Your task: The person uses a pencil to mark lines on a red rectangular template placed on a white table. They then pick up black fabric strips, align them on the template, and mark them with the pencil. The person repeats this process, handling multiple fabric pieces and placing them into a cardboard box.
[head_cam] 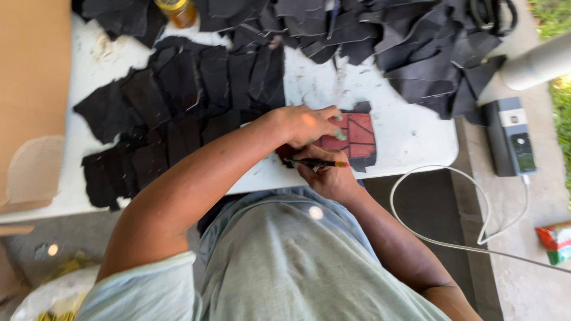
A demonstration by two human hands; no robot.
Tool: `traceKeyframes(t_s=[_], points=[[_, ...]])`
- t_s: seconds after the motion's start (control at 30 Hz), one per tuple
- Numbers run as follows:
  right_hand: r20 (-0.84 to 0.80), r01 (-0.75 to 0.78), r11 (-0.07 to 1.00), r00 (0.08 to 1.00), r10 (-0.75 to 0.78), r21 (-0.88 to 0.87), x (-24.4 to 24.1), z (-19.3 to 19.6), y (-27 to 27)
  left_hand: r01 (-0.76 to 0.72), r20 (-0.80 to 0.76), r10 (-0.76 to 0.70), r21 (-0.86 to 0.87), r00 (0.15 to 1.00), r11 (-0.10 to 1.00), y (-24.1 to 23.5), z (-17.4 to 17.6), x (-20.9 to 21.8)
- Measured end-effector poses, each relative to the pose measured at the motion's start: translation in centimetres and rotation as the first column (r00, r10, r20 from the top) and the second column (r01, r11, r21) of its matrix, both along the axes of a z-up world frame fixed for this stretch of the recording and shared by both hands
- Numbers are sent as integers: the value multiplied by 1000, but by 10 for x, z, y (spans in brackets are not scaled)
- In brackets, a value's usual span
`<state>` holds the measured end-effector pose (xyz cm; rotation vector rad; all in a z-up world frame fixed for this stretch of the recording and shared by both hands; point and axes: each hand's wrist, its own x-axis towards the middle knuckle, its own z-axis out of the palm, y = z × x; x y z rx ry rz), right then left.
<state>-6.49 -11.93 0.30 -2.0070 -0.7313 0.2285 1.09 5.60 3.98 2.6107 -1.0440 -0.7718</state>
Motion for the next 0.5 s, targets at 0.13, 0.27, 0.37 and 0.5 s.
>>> traceKeyframes(t_s=[0.13, 0.27, 0.37, 0.5], points=[[-139, 30, 999, 990, -24, 42, 19, 10, -64, 10, -27, -7, 108, 1000, 994, -5, -2, 3], [-118, 220, 953, 962, -247, -207, 27, 14, -127, -6, 29, 3, 117, 1000, 993, -11, -9, -6], [-224, 304, 945, 936, -272, 118, 33, 14, -132, -68, 153, 50, 114, 987, 991, -22, -17, -23], [-423, 350, 747, 900, -102, 565, 50, 22, -83, -211, 43, 212, -18, 976, 977, -26, -16, -38]])
